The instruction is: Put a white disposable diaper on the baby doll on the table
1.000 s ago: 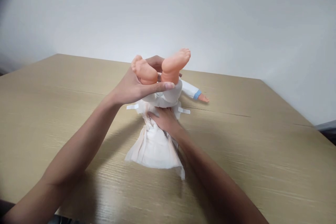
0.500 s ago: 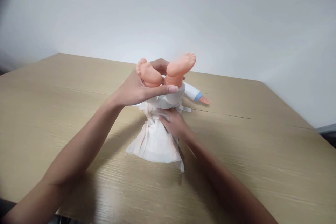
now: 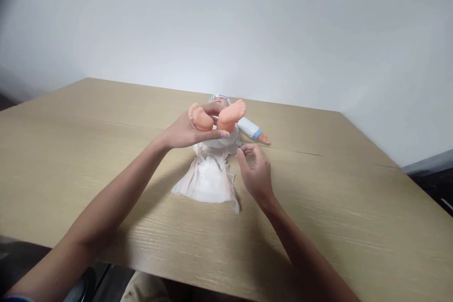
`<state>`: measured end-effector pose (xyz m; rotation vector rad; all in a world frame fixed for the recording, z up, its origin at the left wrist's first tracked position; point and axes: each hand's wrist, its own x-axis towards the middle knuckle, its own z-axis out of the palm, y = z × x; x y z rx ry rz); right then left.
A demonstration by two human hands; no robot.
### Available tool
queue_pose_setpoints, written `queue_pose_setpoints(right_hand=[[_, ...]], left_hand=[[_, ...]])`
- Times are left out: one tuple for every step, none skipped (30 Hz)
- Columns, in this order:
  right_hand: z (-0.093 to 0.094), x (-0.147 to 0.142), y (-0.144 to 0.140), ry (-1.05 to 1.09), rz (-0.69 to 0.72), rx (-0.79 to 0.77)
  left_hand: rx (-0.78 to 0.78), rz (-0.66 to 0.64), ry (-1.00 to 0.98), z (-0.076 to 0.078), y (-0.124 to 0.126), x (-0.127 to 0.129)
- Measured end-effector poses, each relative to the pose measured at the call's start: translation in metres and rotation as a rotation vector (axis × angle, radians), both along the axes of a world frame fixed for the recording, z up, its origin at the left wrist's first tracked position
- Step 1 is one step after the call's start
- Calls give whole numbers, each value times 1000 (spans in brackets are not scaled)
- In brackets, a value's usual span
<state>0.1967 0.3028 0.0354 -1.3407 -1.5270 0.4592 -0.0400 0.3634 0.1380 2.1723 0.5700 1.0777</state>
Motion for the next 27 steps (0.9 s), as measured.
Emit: queue_pose_setpoints(right_hand=[[6,0,-7,-10,-2,82],[12,-2,-12,-26,13,149],[18,-3,-16,-49,45,187],[23,-6,-18,-80,87,196],[27,-8,-19,-114,131,184],[30,-10,-18,-145,175,163],[33,-11,-17,-171,224,141],[36,-10,-16,-190,276,125],[37,-8,-15,-203,330,114],[38,-5,-15,-216,384,102],[38,1,-16,-234,437,91],[38,9,-17,-259,491,87],[36,17,-18,-297,543,92],[33,27,-19,-348,592,111],[28,36,-20,-413,638,142],[22,45,-21,-482,672,182],[15,52,-20,-549,692,221],[7,57,-20,-610,697,252],[-2,61,-19,-659,689,276],[-9,63,-18,-700,676,291],[-16,63,-17,-734,663,296],[-21,63,-17,-765,653,296],[-24,62,-17,-788,645,292],[-25,61,-17,-805,640,286],[-25,61,-18,-816,643,273],[-24,61,-19,-820,650,253],[-21,62,-19,-817,658,225]], left_hand=[[-14,4,17,-4,-4,0],[-36,2,25,-7,-9,1],[-62,-9,27,-11,-14,2],[-86,-26,31,-14,-18,3],[-102,-47,39,-17,-23,4],[-99,-67,48,-19,-27,5],[-77,-83,59,-21,-31,4],[-38,-93,71,-22,-34,2],[13,-100,89,-23,-37,-2],[68,-102,114,-25,-39,-8],[122,-97,149,-27,-42,-16],[172,-90,198,-30,-43,-26],[212,-88,259,-34,-45,-37],[246,-94,324,-39,-46,-49],[275,-109,389,-47,-46,-61],[300,-129,447,-56,-47,-72],[320,-146,496,-66,-47,-82],[338,-155,533,-77,-46,-90],[354,-152,560,-88,-46,-96],[365,-142,580,-98,-46,-100],[371,-129,596,-108,-47,-103],[373,-118,611,-115,-47,-104],[373,-112,626,-121,-48,-104],[371,-109,639,-125,-49,-104],[367,-107,650,-127,-50,-103],[361,-107,657,-127,-51,-103],[351,-109,660,-126,-52,-103]])
